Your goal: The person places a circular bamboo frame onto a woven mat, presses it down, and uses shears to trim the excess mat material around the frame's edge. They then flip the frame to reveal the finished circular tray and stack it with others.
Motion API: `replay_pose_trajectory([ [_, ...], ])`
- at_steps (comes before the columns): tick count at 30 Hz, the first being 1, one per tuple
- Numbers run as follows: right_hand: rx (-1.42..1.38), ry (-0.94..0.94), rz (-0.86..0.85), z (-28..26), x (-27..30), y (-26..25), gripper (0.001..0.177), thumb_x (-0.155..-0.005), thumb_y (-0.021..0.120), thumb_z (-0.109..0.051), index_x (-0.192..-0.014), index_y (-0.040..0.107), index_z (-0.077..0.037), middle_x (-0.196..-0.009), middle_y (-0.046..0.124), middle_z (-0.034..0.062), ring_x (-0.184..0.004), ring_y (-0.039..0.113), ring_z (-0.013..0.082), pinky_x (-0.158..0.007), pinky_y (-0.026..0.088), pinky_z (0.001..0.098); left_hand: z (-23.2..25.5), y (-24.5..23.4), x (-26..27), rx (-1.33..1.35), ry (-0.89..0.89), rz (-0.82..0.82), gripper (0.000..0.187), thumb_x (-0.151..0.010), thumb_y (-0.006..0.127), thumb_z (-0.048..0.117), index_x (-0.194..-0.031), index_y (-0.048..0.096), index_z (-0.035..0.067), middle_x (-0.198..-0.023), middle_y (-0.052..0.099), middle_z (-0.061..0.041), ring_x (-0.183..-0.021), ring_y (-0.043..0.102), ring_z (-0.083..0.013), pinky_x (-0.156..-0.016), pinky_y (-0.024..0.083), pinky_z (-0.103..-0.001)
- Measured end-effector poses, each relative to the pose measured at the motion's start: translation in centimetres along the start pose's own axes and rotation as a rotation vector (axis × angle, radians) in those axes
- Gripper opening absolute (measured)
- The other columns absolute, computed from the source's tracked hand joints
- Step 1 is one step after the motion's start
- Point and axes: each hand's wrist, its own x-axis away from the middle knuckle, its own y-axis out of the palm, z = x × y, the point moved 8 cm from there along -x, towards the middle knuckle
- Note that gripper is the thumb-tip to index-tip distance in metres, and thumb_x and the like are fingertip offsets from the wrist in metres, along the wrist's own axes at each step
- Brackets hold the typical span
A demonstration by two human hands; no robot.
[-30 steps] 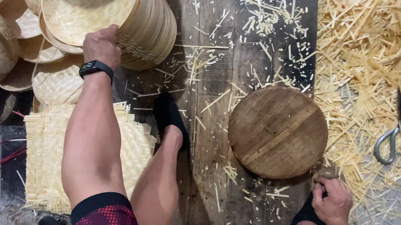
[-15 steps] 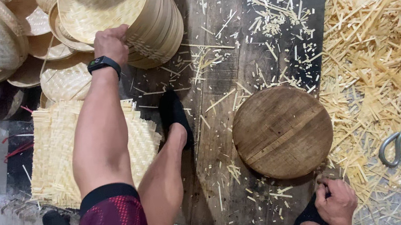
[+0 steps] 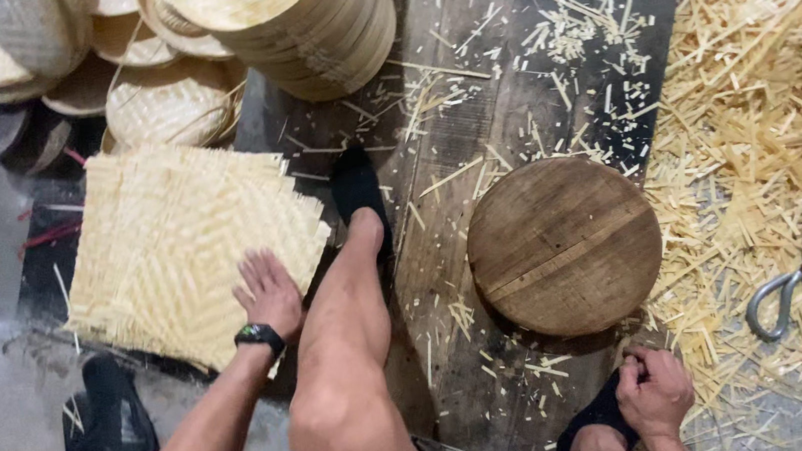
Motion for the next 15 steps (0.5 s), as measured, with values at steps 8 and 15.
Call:
replay_pose_trajectory([
  [8, 0.025, -0.006, -0.02, 1.2, 0.4, 0.8, 0.006, -0.09, 0.071, -0.015, -0.095, 0.074, -0.013, -0.079, 0.062, 0.0081, -0.075, 0.062, 0.0289, -0.073, 0.05, 0.0426, -6.6, -8.7, 4.2, 0.344, -0.038, 0.393, 0.033, -0.091, 0.059, 0.011, -0.122, 0.071, 0.01, -0.085, 0.069, -0.025, -0.077, 0.066, -0.0455, -0.072, 0.054, -0.056],
  [15, -0.178, -0.004, 0.019, 0.6, 0.0, 0.1, 0.018, -0.093, 0.067, -0.013, -0.108, 0.074, -0.008, -0.094, 0.07, 0.0126, -0.081, 0.065, 0.0262, -0.077, 0.052, 0.0374, 6.4, -32.0, 12.2, 0.048, 0.364, 0.465, 0.023, -0.093, 0.056, 0.007, -0.113, 0.068, 0.004, -0.081, 0.071, -0.019, -0.074, 0.069, -0.0399, -0.063, 0.055, -0.051],
])
